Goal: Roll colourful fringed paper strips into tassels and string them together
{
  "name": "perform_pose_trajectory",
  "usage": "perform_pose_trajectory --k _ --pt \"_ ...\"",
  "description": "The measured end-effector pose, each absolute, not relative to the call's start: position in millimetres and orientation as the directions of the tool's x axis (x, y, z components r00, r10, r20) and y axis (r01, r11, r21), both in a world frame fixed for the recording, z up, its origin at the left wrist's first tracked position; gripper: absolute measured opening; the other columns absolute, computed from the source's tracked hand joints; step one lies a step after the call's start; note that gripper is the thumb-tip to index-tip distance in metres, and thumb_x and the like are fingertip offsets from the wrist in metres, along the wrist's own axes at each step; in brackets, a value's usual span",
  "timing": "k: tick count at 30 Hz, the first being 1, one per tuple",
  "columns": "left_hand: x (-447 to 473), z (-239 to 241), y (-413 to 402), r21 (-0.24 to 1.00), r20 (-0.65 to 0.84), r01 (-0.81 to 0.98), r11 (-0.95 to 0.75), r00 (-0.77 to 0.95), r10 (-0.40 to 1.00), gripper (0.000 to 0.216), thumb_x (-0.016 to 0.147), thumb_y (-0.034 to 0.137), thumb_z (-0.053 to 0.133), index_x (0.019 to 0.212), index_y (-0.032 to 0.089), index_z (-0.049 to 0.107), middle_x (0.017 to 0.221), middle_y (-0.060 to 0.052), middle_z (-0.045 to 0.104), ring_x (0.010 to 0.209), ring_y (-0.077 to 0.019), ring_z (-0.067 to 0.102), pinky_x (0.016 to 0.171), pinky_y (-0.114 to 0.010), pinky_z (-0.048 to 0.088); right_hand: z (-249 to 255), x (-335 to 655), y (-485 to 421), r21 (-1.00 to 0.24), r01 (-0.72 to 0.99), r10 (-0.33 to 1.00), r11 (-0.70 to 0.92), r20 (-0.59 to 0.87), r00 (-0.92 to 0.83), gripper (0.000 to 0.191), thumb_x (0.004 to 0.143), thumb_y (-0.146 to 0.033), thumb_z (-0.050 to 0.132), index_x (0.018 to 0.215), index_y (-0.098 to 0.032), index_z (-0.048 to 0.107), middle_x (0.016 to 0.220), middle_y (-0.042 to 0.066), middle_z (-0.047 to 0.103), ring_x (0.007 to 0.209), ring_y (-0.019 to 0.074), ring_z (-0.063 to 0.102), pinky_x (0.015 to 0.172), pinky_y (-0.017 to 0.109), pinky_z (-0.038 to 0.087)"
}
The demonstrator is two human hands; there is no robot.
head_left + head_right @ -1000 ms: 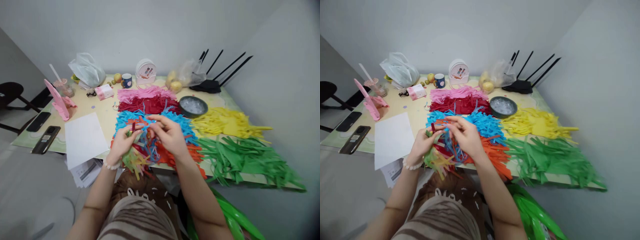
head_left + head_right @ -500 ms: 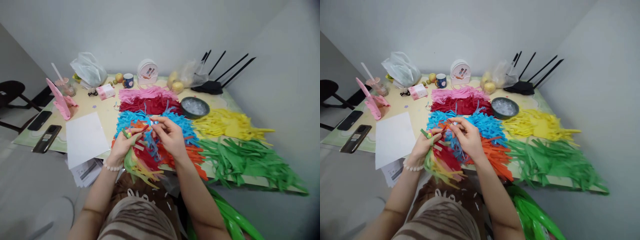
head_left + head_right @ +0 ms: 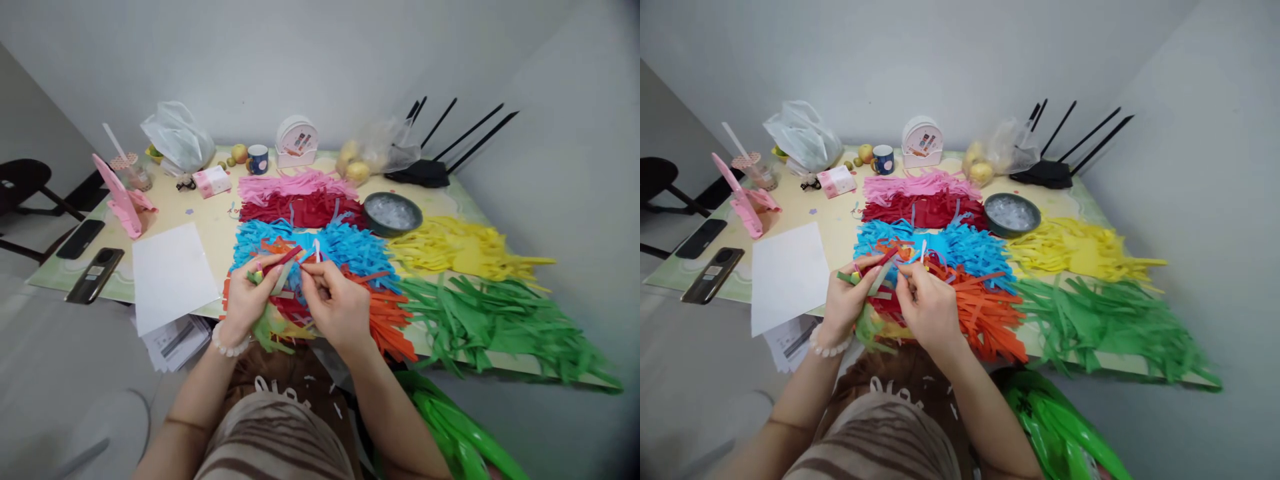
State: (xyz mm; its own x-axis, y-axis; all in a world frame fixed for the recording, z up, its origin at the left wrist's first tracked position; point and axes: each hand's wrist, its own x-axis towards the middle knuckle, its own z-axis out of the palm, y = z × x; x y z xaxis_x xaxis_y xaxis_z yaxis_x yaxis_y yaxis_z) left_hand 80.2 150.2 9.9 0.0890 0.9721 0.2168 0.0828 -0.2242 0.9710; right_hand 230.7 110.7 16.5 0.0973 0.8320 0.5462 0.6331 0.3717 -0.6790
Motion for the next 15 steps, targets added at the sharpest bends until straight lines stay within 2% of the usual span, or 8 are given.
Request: perform_pose_trajectory --k 6,9,12,15 --pt "82.0 11.1 150.3 0.954 0.260 0.134 -0.268 0.076 0.963 0.021 0.087 0.028 0.069 0.103 0.017 0.078 0.099 -0.006 0.078 0.093 -0.0198 0.070 0.089 -0.030 0.051 15.2 231.4 108.6 -0.645 0.660 0.818 0.385 0.570 0.080 0.009 0.093 -0.020 0.054 0.091 -0.023 0.063 0.065 -0.001 0.065 0.050 0.0131 0.056 0.054 0.025 0.043" --pt "82.8 9.1 150.6 0.907 0.362 0.193 -0.375 0.099 0.927 0.020 0.088 0.026 0.067 0.103 0.018 0.078 0.095 -0.006 0.077 0.088 -0.0185 0.069 0.084 -0.029 0.052 15.6 231.0 110.4 -0.662 0.649 0.830 0.376 0.552 0.083 0.008 0.093 -0.021 0.054 0.089 -0.022 0.062 0.063 -0.002 0.063 0.050 0.0123 0.055 0.052 0.024 0.041" --pt "83.1 5.4 150.5 0.811 0.505 0.272 -0.519 0.124 0.854 0.017 0.089 0.022 0.066 0.102 0.018 0.077 0.095 -0.007 0.077 0.086 -0.0179 0.069 0.081 -0.030 0.054 15.0 231.9 114.4 -0.763 0.551 0.869 0.337 0.478 0.131 0.005 0.093 -0.026 0.057 0.091 -0.021 0.058 0.059 -0.004 0.061 0.048 0.0114 0.054 0.051 0.023 0.039" --pt "82.3 2.4 150.9 0.691 0.605 0.381 -0.614 0.161 0.780 0.017 0.091 0.022 0.065 0.104 0.019 0.075 0.094 -0.006 0.076 0.086 -0.0177 0.069 0.081 -0.031 0.054 12.6 234.2 118.3 -0.902 0.346 0.939 0.256 0.318 0.134 0.020 0.094 -0.033 0.058 0.109 -0.022 0.052 0.059 -0.007 0.061 0.050 0.0119 0.055 0.052 0.022 0.040"
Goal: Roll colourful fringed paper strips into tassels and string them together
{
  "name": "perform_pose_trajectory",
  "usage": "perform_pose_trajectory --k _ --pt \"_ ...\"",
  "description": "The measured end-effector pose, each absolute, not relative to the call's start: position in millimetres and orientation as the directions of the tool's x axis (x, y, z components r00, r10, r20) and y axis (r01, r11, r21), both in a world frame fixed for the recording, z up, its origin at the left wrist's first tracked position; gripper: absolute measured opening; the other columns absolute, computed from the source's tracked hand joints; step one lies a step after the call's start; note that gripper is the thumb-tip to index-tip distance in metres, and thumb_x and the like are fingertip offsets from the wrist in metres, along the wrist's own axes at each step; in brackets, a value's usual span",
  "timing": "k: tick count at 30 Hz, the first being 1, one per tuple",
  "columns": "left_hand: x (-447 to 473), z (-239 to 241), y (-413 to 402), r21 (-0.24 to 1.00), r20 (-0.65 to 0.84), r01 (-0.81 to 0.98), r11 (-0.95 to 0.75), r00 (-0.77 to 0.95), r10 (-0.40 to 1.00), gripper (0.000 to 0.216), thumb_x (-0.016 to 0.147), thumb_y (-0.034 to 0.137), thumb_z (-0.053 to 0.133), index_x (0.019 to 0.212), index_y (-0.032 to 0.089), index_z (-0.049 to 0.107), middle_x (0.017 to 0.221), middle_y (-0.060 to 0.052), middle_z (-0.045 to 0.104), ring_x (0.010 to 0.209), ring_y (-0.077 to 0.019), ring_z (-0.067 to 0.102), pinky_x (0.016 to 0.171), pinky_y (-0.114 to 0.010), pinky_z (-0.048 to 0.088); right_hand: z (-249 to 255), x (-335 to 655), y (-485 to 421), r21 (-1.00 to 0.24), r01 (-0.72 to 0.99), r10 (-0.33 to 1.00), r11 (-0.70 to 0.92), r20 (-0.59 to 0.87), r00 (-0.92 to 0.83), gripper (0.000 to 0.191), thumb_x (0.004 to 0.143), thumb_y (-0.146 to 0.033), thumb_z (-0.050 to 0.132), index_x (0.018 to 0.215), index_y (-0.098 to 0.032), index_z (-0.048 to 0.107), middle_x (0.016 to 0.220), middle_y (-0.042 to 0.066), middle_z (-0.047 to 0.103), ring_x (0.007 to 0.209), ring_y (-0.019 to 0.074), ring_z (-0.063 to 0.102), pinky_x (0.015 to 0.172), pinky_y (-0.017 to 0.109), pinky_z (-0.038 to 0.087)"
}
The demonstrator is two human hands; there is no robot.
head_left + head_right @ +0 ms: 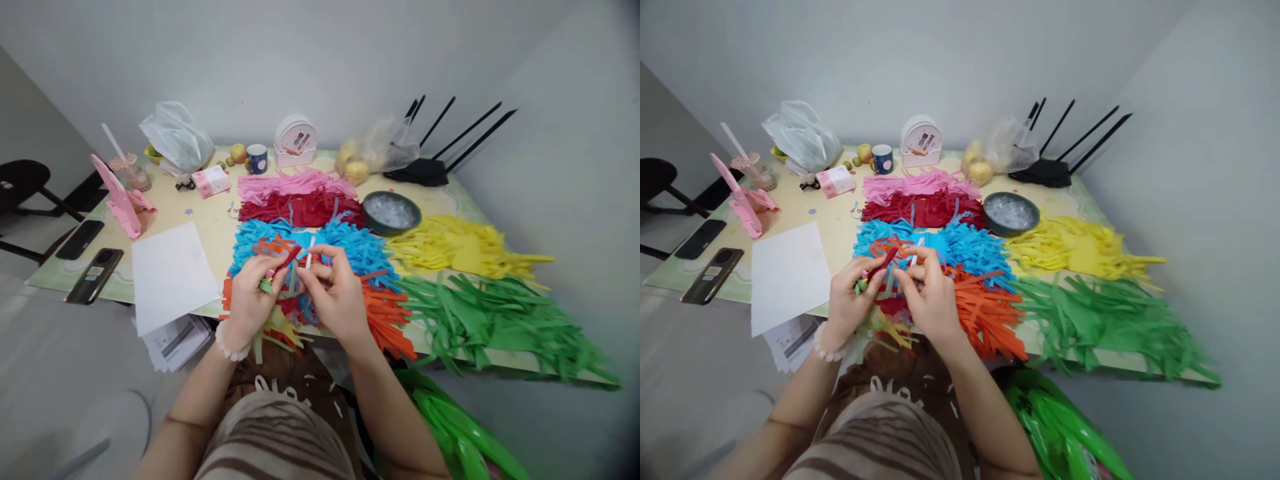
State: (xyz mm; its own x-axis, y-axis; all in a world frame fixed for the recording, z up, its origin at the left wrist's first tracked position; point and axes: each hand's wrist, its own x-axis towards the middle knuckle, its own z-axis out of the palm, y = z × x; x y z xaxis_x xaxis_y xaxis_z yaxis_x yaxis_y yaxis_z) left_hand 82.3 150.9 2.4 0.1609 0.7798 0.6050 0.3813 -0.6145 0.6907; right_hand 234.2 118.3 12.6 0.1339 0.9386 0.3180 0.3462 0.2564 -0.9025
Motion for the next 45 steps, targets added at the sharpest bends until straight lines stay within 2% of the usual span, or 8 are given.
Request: perform_pose_trajectory --k 8,13,21,25,31,36,40,45 --pt "80.4 1.5 153.3 0.505 0.650 0.449 -0.737 0.364 0.667 0.016 0.092 0.016 0.062 0.106 0.016 0.071 0.091 -0.007 0.073 0.084 -0.0182 0.065 0.076 -0.030 0.052 10.3 241.5 127.8 -0.985 0.083 0.985 0.154 0.159 0.060 0.039 0.091 -0.041 0.061 0.124 -0.022 0.051 0.059 -0.007 0.061 0.048 0.0111 0.053 0.048 0.022 0.042" --pt "83.2 -6.7 154.6 0.562 0.605 0.412 -0.717 0.386 0.696 0.016 0.092 0.019 0.063 0.105 0.018 0.072 0.092 -0.007 0.074 0.084 -0.0180 0.066 0.078 -0.031 0.052 10.2 249.8 142.9 -0.997 0.039 0.997 0.061 0.059 -0.049 0.031 0.081 -0.048 0.069 0.085 -0.018 0.063 0.058 -0.002 0.062 0.044 0.0094 0.049 0.041 0.021 0.039" --pt "75.8 -18.0 175.7 0.882 0.304 0.268 -0.388 0.308 0.902 0.024 0.091 0.033 0.064 0.106 0.019 0.077 0.105 -0.009 0.076 0.099 -0.0227 0.069 0.092 -0.035 0.051 44.0 286.5 156.2 -0.822 -0.005 0.669 0.569 0.460 0.584 0.018 0.088 -0.037 0.067 0.087 -0.025 0.054 0.060 -0.008 0.053 0.040 0.0065 0.038 0.035 0.018 0.026" --pt "70.8 -1.4 181.1 0.916 0.306 0.170 -0.362 0.283 0.909 0.027 0.093 0.034 0.059 0.106 0.019 0.077 0.119 -0.010 0.073 0.114 -0.0229 0.064 0.105 -0.036 0.044 50.7 277.3 150.3 -0.861 0.284 0.830 0.421 0.493 0.262 0.012 0.090 -0.033 0.065 0.089 -0.021 0.063 0.061 -0.005 0.055 0.049 0.0089 0.048 0.045 0.020 0.037" --pt "71.2 15.4 174.9 0.881 0.278 0.272 -0.386 0.361 0.890 0.031 0.087 0.035 0.061 0.065 0.015 0.066 0.067 -0.003 0.065 0.067 -0.0158 0.057 0.068 -0.028 0.045 41.9 234.9 151.4 -0.809 0.382 0.893 0.447 0.376 -0.249 0.015 0.092 -0.026 0.060 0.097 -0.018 0.071 0.080 0.003 0.072 0.066 0.0135 0.061 0.063 0.025 0.044" --pt "66.3 18.0 172.0 0.983 0.095 0.095 -0.157 0.468 0.878 0.029 0.085 0.041 0.068 0.088 0.013 0.074 0.079 -0.004 0.070 0.072 -0.0160 0.059 0.069 -0.027 0.046 38.2 239.0 159.8 -0.897 0.266 0.934 0.352 0.320 -0.159 0.018 0.090 -0.035 0.062 0.092 -0.017 0.067 0.066 -0.002 0.063 0.055 0.0105 0.051 0.053 0.023 0.038" --pt "66.5 15.6 170.4 0.991 0.026 -0.129 0.021 0.348 0.937 0.038 0.080 0.045 0.074 0.102 0.015 0.076 0.091 -0.007 0.074 0.076 -0.0166 0.064 0.070 -0.025 0.049 32.7 243.0 157.9 -0.938 0.162 0.951 0.308 0.306 -0.037 0.024 0.088 -0.042 0.063 0.093 -0.018 0.065 0.065 -0.002 0.063 0.054 0.0114 0.054 0.052 0.023 0.040" --pt "72.4 13.4 165.4 0.983 0.000 -0.180 0.032 0.179 0.984 0.034 0.079 0.039 0.077 0.104 0.017 0.073 0.081 -0.004 0.073 0.068 -0.0135 0.064 0.060 -0.022 0.048 27.7 235.9 137.6 -0.818 0.464 0.901 0.339 0.424 0.089 0.012 0.092 -0.029 0.058 0.088 -0.020 0.066 0.071 0.001 0.068 0.058 0.0137 0.057 0.059 0.026 0.043"
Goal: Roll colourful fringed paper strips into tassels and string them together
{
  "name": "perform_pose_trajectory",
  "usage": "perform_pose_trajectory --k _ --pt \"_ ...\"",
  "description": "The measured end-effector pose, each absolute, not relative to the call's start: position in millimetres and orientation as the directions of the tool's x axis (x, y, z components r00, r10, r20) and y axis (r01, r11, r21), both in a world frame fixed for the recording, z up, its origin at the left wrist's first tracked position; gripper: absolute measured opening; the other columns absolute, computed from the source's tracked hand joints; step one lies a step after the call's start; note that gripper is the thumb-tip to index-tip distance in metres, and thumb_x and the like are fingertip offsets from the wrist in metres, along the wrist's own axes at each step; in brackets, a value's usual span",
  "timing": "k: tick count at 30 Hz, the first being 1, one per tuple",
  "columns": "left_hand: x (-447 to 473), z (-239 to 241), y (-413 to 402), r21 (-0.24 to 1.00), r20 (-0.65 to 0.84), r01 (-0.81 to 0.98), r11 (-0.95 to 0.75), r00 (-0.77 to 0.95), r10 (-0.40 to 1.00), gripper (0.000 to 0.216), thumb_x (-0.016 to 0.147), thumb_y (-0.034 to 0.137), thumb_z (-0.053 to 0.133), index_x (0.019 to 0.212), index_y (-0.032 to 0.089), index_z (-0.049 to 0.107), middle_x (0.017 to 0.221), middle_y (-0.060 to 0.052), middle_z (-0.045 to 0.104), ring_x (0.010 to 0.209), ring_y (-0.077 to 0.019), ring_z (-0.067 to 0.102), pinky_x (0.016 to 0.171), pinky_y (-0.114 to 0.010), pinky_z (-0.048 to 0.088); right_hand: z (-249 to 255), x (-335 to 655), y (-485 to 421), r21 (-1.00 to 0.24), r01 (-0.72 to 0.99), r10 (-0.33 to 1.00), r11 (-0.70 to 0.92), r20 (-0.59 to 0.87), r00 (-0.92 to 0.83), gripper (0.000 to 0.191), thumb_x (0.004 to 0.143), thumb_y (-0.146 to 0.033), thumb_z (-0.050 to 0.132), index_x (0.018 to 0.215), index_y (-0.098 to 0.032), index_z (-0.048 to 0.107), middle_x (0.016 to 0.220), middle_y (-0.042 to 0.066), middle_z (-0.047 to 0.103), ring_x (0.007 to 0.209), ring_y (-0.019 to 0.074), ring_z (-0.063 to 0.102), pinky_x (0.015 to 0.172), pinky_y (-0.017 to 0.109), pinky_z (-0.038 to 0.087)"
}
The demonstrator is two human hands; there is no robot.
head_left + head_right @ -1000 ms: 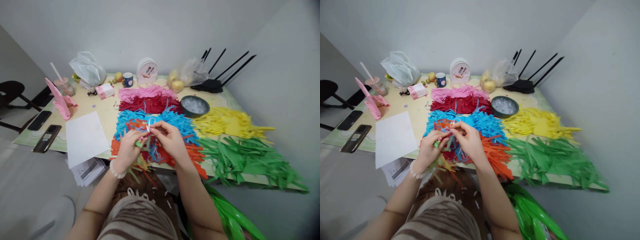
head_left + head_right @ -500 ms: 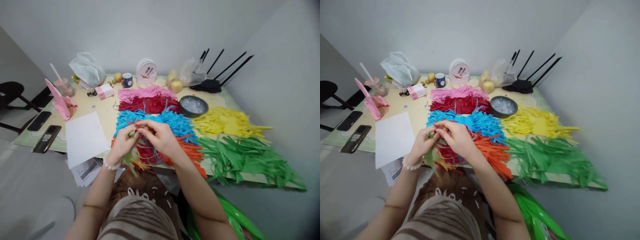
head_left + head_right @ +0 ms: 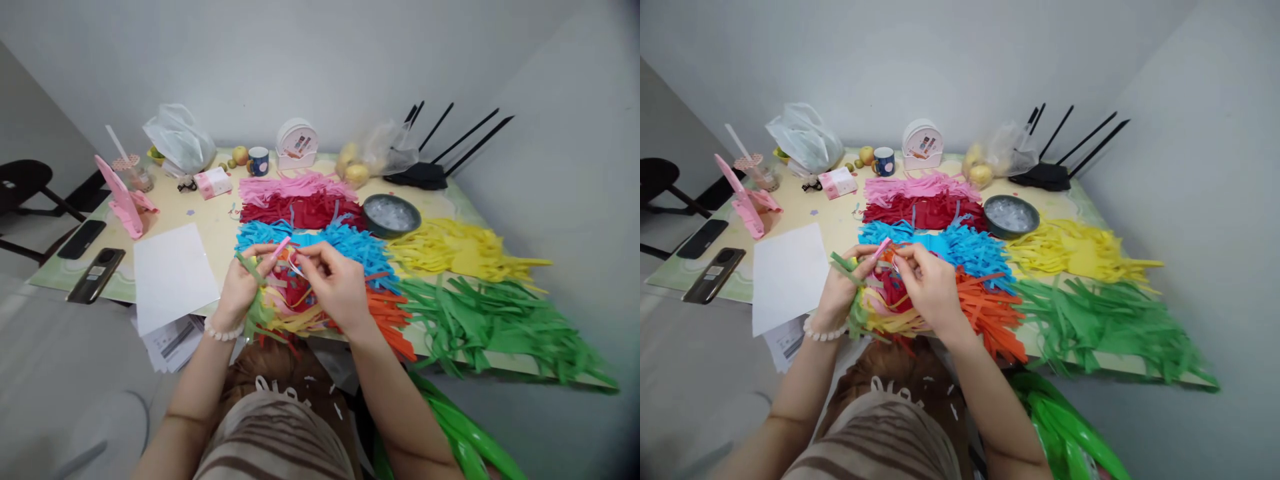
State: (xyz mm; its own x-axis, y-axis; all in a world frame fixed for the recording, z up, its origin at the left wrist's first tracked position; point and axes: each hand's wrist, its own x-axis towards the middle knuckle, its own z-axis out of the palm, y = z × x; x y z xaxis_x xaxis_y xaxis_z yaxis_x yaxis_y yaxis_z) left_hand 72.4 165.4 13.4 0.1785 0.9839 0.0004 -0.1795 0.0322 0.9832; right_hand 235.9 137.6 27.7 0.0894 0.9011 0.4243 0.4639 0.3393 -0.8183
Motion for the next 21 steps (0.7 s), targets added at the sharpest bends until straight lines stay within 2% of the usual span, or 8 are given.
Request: perform_pose_trajectory --k 4,9,12,14,15,17,18,21 --pt "75.6 16.3 160.2 0.993 0.050 -0.111 -0.035 0.137 0.989 0.026 0.082 0.037 0.074 0.100 0.018 0.072 0.077 -0.002 0.072 0.068 -0.0130 0.064 0.064 -0.023 0.050 24.0 232.9 127.7 -0.692 0.625 0.876 0.363 0.481 0.024 0.014 0.093 -0.023 0.054 0.086 -0.021 0.066 0.072 0.002 0.069 0.059 0.0149 0.058 0.063 0.027 0.044" --pt "77.7 20.1 156.9 0.993 0.121 -0.026 -0.119 0.152 0.981 0.021 0.084 0.034 0.072 0.097 0.017 0.073 0.086 -0.004 0.075 0.075 -0.0149 0.067 0.072 -0.025 0.053 22.0 230.9 127.3 -0.670 0.646 0.862 0.367 0.506 0.036 0.013 0.094 -0.024 0.054 0.085 -0.022 0.064 0.075 0.004 0.070 0.063 0.0167 0.061 0.065 0.028 0.045" --pt "77.2 18.2 156.4 0.963 0.214 0.118 -0.241 0.206 0.955 0.017 0.086 0.031 0.069 0.095 0.017 0.074 0.093 -0.006 0.076 0.082 -0.0178 0.069 0.076 -0.027 0.054 20.6 231.3 130.3 -0.799 0.508 0.904 0.320 0.419 0.088 0.011 0.092 -0.029 0.059 0.099 -0.022 0.063 0.068 0.001 0.067 0.061 0.0164 0.061 0.064 0.028 0.047" --pt "76.4 14.9 156.5 0.921 0.265 0.220 -0.321 0.250 0.931 0.015 0.087 0.027 0.067 0.096 0.017 0.074 0.094 -0.007 0.077 0.084 -0.0189 0.070 0.077 -0.028 0.054 18.4 234.9 135.6 -0.925 0.284 0.951 0.253 0.291 0.100 0.031 0.089 -0.035 0.063 0.116 -0.022 0.058 0.065 -0.002 0.065 0.056 0.0153 0.059 0.058 0.027 0.048" --pt "76.1 12.9 156.8 0.894 0.290 0.265 -0.362 0.275 0.917 0.015 0.087 0.026 0.067 0.097 0.018 0.074 0.095 -0.007 0.077 0.084 -0.0192 0.070 0.078 -0.029 0.053 16.8 237.7 139.3 -0.967 0.157 0.975 0.202 0.214 0.063 0.037 0.087 -0.038 0.066 0.119 -0.021 0.057 0.063 -0.003 0.064 0.053 0.0148 0.058 0.055 0.027 0.048" --pt "76.0 8.8 157.8 0.831 0.342 0.336 -0.443 0.321 0.883 0.014 0.088 0.026 0.066 0.097 0.018 0.074 0.095 -0.007 0.077 0.084 -0.0200 0.070 0.080 -0.031 0.053 13.5 244.3 147.3 -0.997 -0.023 0.995 0.071 0.073 -0.073 0.040 0.080 -0.046 0.070 0.108 -0.019 0.061 0.061 -0.003 0.064 0.047 0.0132 0.055 0.048 0.026 0.046" --pt "76.2 6.8 158.6 0.801 0.362 0.364 -0.476 0.338 0.869 0.015 0.088 0.027 0.066 0.097 0.019 0.075 0.094 -0.008 0.077 0.084 -0.0206 0.070 0.080 -0.032 0.053 12.0 247.2 150.8 -0.998 -0.054 0.991 0.018 0.025 -0.130 0.039 0.077 -0.050 0.071 0.099 -0.019 0.063 0.061 -0.002 0.064 0.045 0.0123 0.053 0.045 0.025 0.045" --pt "78.3 1.4 161.5 0.764 0.368 0.411 -0.498 0.357 0.859 0.018 0.090 0.034 0.065 0.096 0.021 0.075 0.093 -0.008 0.077 0.084 -0.0221 0.070 0.079 -0.034 0.053 8.8 251.1 157.1 -0.999 0.029 0.992 0.022 0.018 -0.129 0.034 0.077 -0.051 0.072 0.085 -0.018 0.065 0.063 -0.001 0.063 0.045 0.0107 0.051 0.041 0.023 0.042"
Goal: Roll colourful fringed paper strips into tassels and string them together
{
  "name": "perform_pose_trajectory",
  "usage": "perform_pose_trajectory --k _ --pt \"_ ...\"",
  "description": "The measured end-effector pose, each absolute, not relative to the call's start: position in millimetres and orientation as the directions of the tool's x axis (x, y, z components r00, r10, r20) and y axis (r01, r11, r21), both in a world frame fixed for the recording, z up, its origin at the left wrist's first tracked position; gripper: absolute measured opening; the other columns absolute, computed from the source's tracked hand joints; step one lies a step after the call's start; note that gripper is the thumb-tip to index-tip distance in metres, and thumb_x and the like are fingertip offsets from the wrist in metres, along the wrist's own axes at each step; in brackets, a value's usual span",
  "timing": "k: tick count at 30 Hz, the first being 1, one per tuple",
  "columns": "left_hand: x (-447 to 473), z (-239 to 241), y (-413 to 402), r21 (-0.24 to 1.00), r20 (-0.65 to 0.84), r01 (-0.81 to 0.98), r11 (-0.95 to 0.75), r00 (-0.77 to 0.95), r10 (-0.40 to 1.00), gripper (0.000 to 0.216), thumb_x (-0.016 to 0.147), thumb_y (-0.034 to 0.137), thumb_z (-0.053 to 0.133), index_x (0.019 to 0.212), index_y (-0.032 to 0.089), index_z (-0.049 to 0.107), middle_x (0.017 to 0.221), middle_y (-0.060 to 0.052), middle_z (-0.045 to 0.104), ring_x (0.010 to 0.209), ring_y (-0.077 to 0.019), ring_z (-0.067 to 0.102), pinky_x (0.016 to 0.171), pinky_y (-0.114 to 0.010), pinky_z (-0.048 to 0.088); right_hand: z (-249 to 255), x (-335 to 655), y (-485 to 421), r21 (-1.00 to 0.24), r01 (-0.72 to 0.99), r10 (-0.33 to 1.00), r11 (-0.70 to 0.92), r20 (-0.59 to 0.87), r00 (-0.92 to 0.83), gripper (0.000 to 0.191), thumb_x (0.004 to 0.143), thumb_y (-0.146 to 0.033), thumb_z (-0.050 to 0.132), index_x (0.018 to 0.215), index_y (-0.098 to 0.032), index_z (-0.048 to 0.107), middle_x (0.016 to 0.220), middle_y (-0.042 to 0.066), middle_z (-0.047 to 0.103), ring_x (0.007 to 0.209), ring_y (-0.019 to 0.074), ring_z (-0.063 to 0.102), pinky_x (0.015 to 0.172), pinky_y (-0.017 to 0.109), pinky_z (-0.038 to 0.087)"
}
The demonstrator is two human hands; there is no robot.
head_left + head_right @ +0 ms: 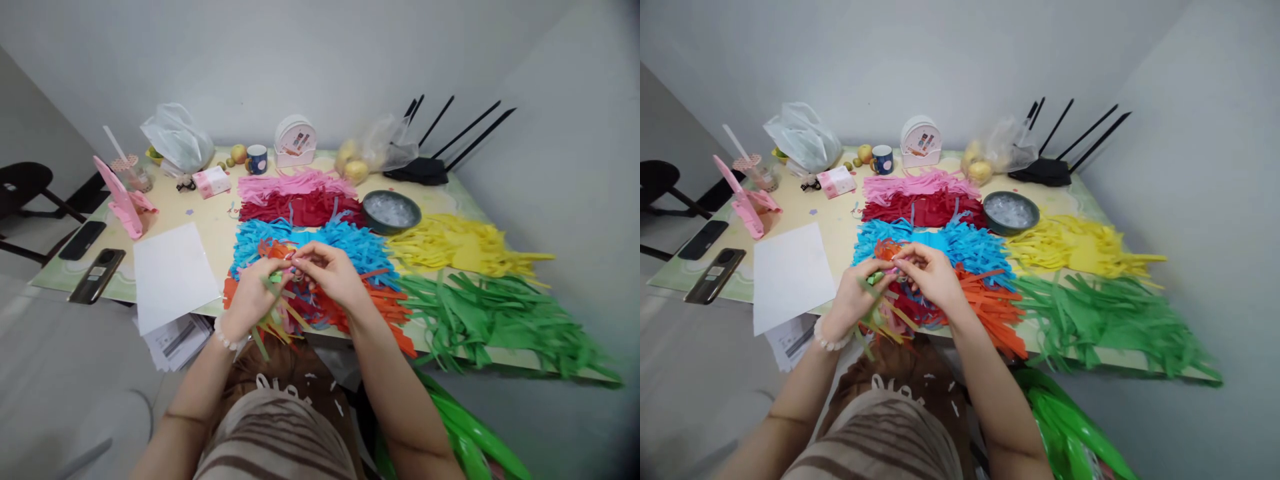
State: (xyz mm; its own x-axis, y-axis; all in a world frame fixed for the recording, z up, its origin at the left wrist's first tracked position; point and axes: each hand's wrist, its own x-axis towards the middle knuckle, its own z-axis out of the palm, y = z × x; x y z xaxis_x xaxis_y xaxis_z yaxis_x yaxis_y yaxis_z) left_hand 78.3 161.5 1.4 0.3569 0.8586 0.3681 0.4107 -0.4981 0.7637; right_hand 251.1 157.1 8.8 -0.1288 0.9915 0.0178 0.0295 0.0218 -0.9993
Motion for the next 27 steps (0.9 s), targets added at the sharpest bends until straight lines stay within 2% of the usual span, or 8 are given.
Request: perform_pose_trajectory --k 4,9,15,17,19,21,23,27 --pt "80.5 -6.0 166.6 0.823 0.291 0.400 -0.404 0.313 0.904 0.018 0.086 0.034 0.070 0.097 0.021 0.075 0.093 -0.007 0.077 0.082 -0.0219 0.070 0.077 -0.032 0.052 12.7 250.0 159.6 -0.965 0.143 0.964 0.220 0.237 0.117 0.027 0.082 -0.045 0.070 0.083 -0.020 0.061 0.070 -0.001 0.060 0.050 0.0088 0.049 0.043 0.021 0.039" --pt "73.5 -13.2 178.1 0.923 0.135 0.301 -0.240 0.329 0.935 0.028 0.085 0.035 0.070 0.106 0.018 0.076 0.092 -0.007 0.078 0.080 -0.0214 0.070 0.078 -0.032 0.052 32.4 274.0 171.5 -0.874 -0.136 0.783 0.466 0.336 0.523 0.034 0.084 -0.051 0.066 0.090 -0.026 0.043 0.065 -0.008 0.049 0.042 0.0063 0.034 0.036 0.017 0.024" --pt "51.8 -4.6 193.7 0.938 0.258 0.166 -0.303 0.249 0.934 0.036 0.087 0.047 0.066 0.107 0.019 0.077 0.120 -0.012 0.072 0.116 -0.0265 0.063 0.106 -0.041 0.045 46.7 298.7 175.4 -0.826 -0.043 0.662 0.562 0.418 0.622 0.036 0.080 -0.050 0.070 0.088 -0.027 0.043 0.061 -0.010 0.035 0.042 0.0062 0.026 0.039 0.018 0.022" --pt "48.5 1.6 193.4 0.966 0.236 0.064 -0.249 0.168 0.957 0.041 0.091 0.052 0.059 0.109 0.019 0.076 0.110 -0.011 0.074 0.100 -0.0229 0.067 0.094 -0.038 0.052 47.2 286.9 168.5 -0.858 0.052 0.701 0.511 0.451 0.552 0.027 0.083 -0.045 0.068 0.090 -0.027 0.049 0.063 -0.008 0.040 0.044 0.0071 0.031 0.041 0.020 0.026" --pt "50.5 7.0 190.2 0.982 0.188 -0.036 -0.185 0.133 0.973 0.046 0.094 0.056 0.052 0.112 0.020 0.075 0.094 -0.008 0.074 0.079 -0.0183 0.066 0.078 -0.032 0.054 46.9 266.5 161.0 -0.890 0.173 0.821 0.422 0.456 0.344 0.016 0.085 -0.037 0.067 0.090 -0.024 0.058 0.067 -0.005 0.049 0.050 0.0089 0.041 0.046 0.022 0.032" --pt "56.8 10.4 186.1 0.981 0.186 -0.075 -0.177 0.144 0.972 0.049 0.094 0.059 0.050 0.116 0.021 0.073 0.085 -0.006 0.072 0.073 -0.0171 0.065 0.074 -0.030 0.054 46.1 244.0 157.0 -0.884 0.278 0.906 0.375 0.413 0.094 0.008 0.085 -0.029 0.063 0.087 -0.021 0.064 0.070 -0.002 0.057 0.057 0.0113 0.048 0.054 0.025 0.037" --pt "64.7 12.0 182.7 0.976 0.210 -0.084 -0.198 0.166 0.964 0.049 0.094 0.059 0.050 0.119 0.022 0.072 0.090 -0.006 0.072 0.081 -0.0189 0.067 0.081 -0.031 0.055 44.3 225.9 158.0 -0.874 0.324 0.930 0.363 0.362 -0.065 0.011 0.084 -0.026 0.058 0.084 -0.019 0.067 0.072 0.000 0.062 0.062 0.0131 0.051 0.061 0.026 0.039" --pt "77.5 13.1 179.1 0.968 0.247 -0.106 -0.228 0.225 0.943 0.048 0.096 0.056 0.047 0.125 0.023 0.067 0.122 -0.008 0.069 0.116 -0.0237 0.063 0.102 -0.035 0.049 36.9 210.2 167.2 -0.890 0.328 0.946 0.316 0.270 -0.178 0.013 0.078 -0.025 0.056 0.080 -0.019 0.066 0.066 -0.002 0.058 0.060 0.0128 0.048 0.060 0.026 0.036"
